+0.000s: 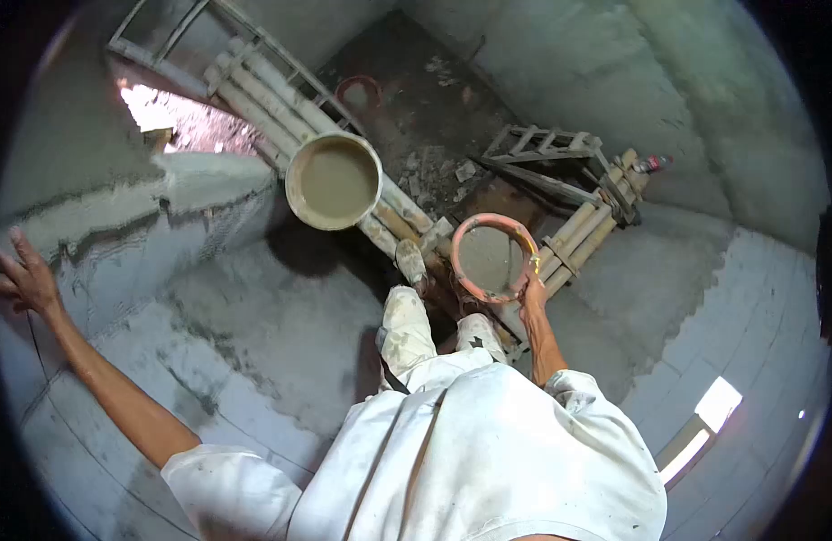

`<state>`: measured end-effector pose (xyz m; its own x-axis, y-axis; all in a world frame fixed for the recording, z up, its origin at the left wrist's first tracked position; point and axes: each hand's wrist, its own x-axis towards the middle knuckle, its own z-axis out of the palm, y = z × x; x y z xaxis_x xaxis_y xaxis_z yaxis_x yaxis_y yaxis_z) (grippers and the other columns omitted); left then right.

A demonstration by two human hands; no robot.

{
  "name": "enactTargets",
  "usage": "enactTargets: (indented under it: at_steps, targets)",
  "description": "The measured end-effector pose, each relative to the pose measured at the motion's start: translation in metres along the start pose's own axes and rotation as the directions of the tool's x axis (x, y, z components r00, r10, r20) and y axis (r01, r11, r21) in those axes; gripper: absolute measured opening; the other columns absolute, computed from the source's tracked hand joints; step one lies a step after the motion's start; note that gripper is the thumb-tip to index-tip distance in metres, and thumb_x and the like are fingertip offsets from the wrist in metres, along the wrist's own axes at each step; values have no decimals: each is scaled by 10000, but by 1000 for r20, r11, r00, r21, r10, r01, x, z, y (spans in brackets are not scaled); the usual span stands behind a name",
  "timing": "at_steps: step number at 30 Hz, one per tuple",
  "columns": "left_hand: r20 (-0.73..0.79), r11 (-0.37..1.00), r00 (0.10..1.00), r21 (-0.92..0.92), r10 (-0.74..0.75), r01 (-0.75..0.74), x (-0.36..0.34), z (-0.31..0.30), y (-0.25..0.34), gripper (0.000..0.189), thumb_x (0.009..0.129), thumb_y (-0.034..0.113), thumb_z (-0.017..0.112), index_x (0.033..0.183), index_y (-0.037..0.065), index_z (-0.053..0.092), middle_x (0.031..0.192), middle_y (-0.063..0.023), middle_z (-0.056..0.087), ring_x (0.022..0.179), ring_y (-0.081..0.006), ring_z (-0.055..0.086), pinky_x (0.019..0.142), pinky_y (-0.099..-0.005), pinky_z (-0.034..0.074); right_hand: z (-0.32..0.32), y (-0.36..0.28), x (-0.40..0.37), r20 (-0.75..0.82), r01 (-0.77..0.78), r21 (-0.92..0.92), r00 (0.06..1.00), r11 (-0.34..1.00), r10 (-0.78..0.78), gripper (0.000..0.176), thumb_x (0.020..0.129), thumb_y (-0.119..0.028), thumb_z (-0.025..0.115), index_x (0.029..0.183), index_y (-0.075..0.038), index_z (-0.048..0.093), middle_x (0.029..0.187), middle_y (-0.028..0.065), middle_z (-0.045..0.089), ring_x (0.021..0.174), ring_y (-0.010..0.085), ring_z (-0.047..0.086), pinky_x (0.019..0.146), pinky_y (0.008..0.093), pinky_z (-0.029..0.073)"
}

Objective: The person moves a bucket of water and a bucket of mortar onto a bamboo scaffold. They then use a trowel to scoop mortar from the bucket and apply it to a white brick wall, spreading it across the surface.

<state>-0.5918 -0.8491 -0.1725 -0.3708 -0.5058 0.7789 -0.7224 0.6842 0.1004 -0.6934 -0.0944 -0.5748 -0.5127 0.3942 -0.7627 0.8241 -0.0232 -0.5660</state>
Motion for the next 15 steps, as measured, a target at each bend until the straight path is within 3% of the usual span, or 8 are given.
enactTargets:
  at_steps: [3,4,6,8,9,10,12,15]
  targets:
    - [167,953,982,-300,87,-33,-11,-59,9,868,890,672,394,1528,160,100,1549,-234,151,1408,-458,177,1032,-699,201,4,23,36,109,143,-285,987,948,-116,226,876,-275,563,741,-107,494,563,-9,414,439,130,404,385,309,389]
    - [209,981,970,-118,-127,154,-38,-81,-30,813,945,623,343,1442,-17,267,1481,-317,221,1365,-442,262,1100,-505,256,12,31,40,123,86,-161,990,983,-66,224,862,-270,564,758,-73,540,591,3,425,467,140,422,404,316,399]
    - [122,995,990,55,76,-83,-88,-149,7,654,1004,482,336,1427,-16,304,1438,-241,375,1319,-347,396,1090,-381,309,31,38,48,130,88,-207,990,974,-61,234,858,-273,564,781,-52,574,615,12,450,483,144,444,414,318,400]
    - [49,917,994,393,-100,73,-148,-226,-4,653,970,486,448,1418,22,352,1421,-215,406,1279,-383,435,1062,-430,347,40,53,45,115,89,-243,991,966,-62,253,855,-277,565,805,-32,607,638,21,476,500,149,466,423,320,401]
    - [-18,885,975,424,222,-193,-177,-262,-27,632,951,507,478,1395,62,412,1425,-167,423,1281,-367,438,1068,-442,339,44,60,41,139,177,-318,981,932,-138,277,849,-281,571,840,-10,624,665,49,512,550,173,500,470,342,418]
    - [-19,801,958,554,285,-227,-203,-302,-34,590,945,505,495,1365,92,467,1420,-135,440,1298,-345,423,1065,-540,303,54,61,42,176,279,-385,958,880,-226,306,843,-285,577,875,13,640,692,77,548,601,197,534,516,365,436]
    - [31,471,985,875,170,-109,-273,-383,-59,620,932,537,506,1400,137,432,1426,-121,429,1318,-337,391,1032,-645,253,70,46,49,276,373,-641,928,671,-251,369,828,-301,590,931,48,652,752,137,602,719,237,578,617,401,455]
    - [13,185,996,983,-93,5,-349,-459,-76,631,900,672,412,1425,325,385,1497,-61,349,1351,-395,331,973,-767,181,86,56,52,377,394,-576,906,717,-195,376,828,-308,589,946,44,651,785,141,611,718,245,585,614,396,465]
